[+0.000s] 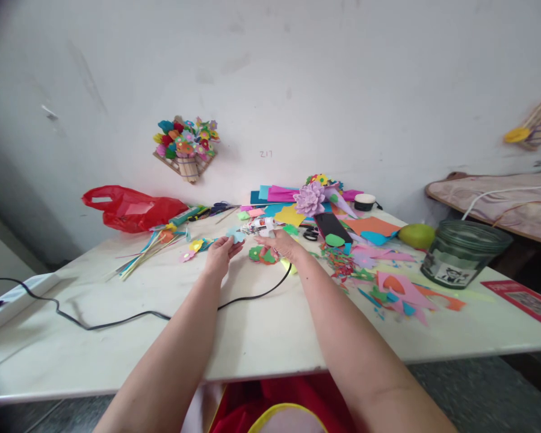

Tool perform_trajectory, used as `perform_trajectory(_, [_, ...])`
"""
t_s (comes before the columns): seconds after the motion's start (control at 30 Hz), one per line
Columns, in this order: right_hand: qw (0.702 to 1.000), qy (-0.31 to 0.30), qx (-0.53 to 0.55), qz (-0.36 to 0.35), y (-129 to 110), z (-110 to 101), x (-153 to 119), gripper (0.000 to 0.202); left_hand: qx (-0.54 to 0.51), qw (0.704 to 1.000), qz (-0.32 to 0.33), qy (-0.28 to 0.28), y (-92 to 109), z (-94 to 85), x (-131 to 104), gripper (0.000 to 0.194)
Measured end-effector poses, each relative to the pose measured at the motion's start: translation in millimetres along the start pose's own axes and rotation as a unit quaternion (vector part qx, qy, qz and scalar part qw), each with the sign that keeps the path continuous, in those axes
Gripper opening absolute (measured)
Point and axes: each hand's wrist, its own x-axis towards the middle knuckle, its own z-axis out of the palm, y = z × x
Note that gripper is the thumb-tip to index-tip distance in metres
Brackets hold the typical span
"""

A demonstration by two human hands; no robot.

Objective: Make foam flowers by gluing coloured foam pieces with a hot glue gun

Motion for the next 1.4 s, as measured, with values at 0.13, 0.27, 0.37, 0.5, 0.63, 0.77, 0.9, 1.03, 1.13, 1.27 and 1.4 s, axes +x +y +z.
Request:
perform_trajectory(0.13, [1.0,-0.009,-0.021,-0.003,-0.4,-0.4,-0.2,0.031,-0.002,1.0,0.01,0.002,-1.1,-0.7,1.0,0.021])
perform_trajectory(0.27, [0.999,-0.005,-0.037,0.0,-1.8,0.2,-0.7,0.029,-0.001,1.0,0.013,0.006,-0.9,-0.2,0.4,0.021])
perform_trajectory(0.37, [0.999,-0.005,-0.048,0.015,-2.9,0.6,-1.3,0.03,-0.001,1.0,0.018,0.006,-0.1,0.4,-0.4,0.021])
perform_trajectory(0.5, [0.998,-0.005,-0.055,0.017,-2.2,0.6,-1.1,0.032,0.0,1.0,0.02,0.008,0.3,0.6,-0.5,0.021])
perform_trajectory(0.63, [0.998,0.003,-0.065,0.012,-2.5,0.8,-1.2,0.033,0.0,1.0,0.019,0.01,-0.2,0.3,0.3,0.019])
perform_trajectory(0.77, [0.997,0.008,-0.079,0.012,-4.4,1.9,-2.2,0.034,-0.002,1.0,0.021,0.008,-0.9,0.4,1.0,0.018])
perform_trajectory(0.9, [0.996,0.016,-0.084,0.014,-3.4,2.9,-1.4,0.035,0.003,1.0,0.022,0.009,-1.7,0.3,1.6,0.018])
perform_trajectory(1.03, [0.995,0.018,-0.099,0.012,-1.4,3.0,-0.3,0.035,0.008,1.0,0.022,0.008,-1.7,0.3,1.5,0.018])
perform_trajectory(1.13, [0.994,0.022,-0.105,0.014,-0.6,3.0,0.2,0.035,0.009,1.0,0.019,0.011,-1.5,0.6,1.5,0.018])
perform_trajectory(1.27, [0.995,0.021,-0.101,0.021,-1.1,3.4,0.1,0.035,0.01,1.0,0.018,0.015,-1.7,0.9,1.7,0.018])
perform_trajectory(1.4, [0.994,0.022,-0.106,0.022,-2.6,3.7,-0.2,0.035,0.011,1.0,0.018,0.012,-2.1,0.5,2.0,0.019])
